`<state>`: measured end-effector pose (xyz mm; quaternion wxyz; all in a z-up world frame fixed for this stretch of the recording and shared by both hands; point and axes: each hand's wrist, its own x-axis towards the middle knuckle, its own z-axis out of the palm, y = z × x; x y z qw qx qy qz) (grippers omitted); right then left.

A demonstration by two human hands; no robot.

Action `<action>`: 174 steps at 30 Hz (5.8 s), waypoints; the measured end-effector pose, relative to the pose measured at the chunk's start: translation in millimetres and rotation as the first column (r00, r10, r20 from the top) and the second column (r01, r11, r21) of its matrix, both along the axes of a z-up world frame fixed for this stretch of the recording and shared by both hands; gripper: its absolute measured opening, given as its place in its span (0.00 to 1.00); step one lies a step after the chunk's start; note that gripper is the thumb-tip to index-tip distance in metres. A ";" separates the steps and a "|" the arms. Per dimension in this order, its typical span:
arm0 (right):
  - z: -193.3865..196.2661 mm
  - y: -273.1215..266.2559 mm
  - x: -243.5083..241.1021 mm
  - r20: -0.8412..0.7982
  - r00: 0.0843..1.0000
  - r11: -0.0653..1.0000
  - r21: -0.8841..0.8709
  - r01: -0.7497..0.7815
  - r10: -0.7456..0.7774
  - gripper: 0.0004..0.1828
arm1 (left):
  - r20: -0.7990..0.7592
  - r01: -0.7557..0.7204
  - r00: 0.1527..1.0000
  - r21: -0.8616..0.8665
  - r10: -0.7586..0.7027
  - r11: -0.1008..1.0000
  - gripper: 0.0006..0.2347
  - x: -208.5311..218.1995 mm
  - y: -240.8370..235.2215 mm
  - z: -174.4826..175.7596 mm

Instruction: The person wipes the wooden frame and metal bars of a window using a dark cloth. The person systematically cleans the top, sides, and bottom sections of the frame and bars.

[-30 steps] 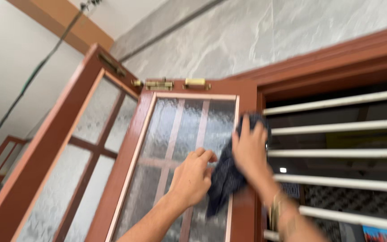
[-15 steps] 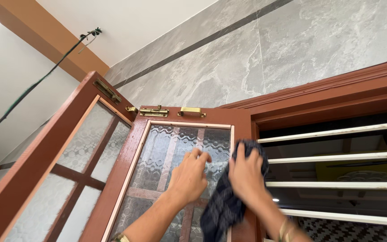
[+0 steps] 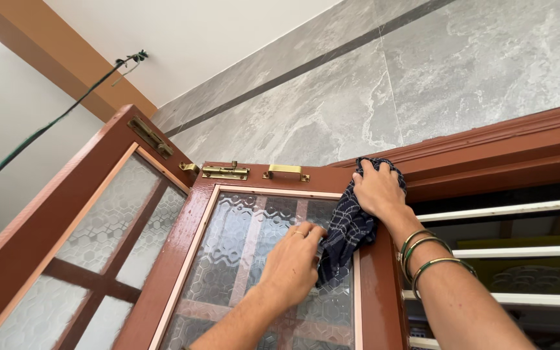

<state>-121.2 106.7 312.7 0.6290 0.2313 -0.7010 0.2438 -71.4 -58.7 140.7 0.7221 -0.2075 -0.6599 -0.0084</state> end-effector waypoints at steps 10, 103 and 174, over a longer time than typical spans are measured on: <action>-161.6 10.5 -6.0 -0.115 0.993 0.998 0.062 -0.009 0.016 0.33 | -0.108 -0.002 0.994 0.121 0.016 0.993 0.19 22.9 -38.3 28.3; -74.2 -204.2 3.1 -0.532 0.844 0.921 0.287 0.262 -0.074 0.48 | 0.148 0.229 0.778 0.838 -0.610 0.495 0.34 -13.2 -238.8 17.8; -22.6 -231.6 247.4 -0.466 0.867 0.799 0.446 0.402 -0.177 0.17 | -0.086 0.481 0.722 0.777 -0.687 0.407 0.28 172.1 -149.3 37.8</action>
